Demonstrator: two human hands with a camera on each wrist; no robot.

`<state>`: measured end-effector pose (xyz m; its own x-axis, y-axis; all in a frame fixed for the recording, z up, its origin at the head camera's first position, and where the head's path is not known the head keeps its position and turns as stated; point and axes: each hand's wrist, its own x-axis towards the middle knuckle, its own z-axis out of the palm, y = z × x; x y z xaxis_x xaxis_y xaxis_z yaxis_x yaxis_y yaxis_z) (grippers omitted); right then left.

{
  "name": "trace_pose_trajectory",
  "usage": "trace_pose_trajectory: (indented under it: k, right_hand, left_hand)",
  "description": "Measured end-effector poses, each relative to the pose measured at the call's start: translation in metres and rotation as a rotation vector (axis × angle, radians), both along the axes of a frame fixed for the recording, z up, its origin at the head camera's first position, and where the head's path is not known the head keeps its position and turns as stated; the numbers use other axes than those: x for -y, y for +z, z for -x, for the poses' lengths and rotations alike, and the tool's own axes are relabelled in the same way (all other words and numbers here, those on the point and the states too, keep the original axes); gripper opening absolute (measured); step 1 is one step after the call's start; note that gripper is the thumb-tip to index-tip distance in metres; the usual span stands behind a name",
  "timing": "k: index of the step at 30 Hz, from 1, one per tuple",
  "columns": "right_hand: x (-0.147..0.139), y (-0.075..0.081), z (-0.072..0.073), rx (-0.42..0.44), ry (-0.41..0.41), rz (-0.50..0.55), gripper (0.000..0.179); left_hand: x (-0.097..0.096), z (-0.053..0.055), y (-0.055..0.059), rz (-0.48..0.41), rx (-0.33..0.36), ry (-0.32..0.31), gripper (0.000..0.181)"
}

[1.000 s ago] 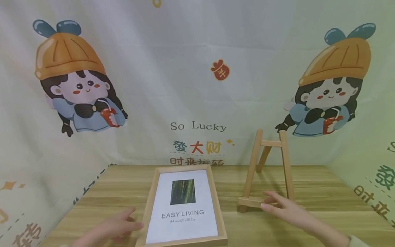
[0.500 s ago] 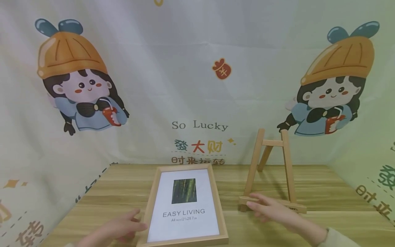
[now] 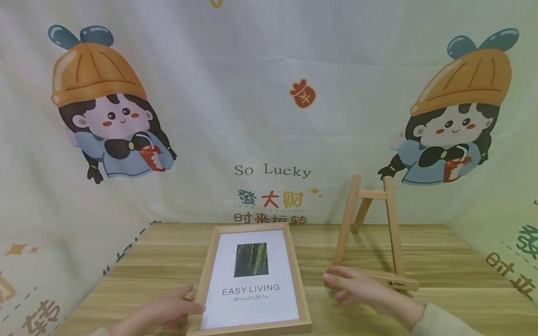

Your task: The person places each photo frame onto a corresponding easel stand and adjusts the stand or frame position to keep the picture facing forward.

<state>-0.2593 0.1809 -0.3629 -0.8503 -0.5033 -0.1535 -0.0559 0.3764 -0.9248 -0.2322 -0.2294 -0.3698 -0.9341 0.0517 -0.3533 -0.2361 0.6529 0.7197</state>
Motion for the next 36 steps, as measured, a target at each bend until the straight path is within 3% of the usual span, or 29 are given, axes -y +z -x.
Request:
trace_pose_trajectory:
  k: [8,23,29,36]
  right_hand:
    - [0.005,-0.005,0.003,0.012,0.022,0.013,0.069]
    - [0.029,-0.015,0.006,0.058,-0.031,0.029,0.069]
    - [0.038,-0.021,0.006,0.08,-0.049,0.019,0.07]
    - [0.048,-0.026,0.011,0.112,-0.042,0.017,0.069]
  left_hand:
    - [-0.003,0.001,0.001,-0.01,0.012,0.017,0.079]
    - [-0.008,0.005,0.001,-0.015,0.022,0.015,0.078]
    - [-0.009,0.004,-0.003,-0.046,0.009,0.016,0.065]
    - [-0.01,0.006,-0.004,-0.007,0.012,0.014,0.056]
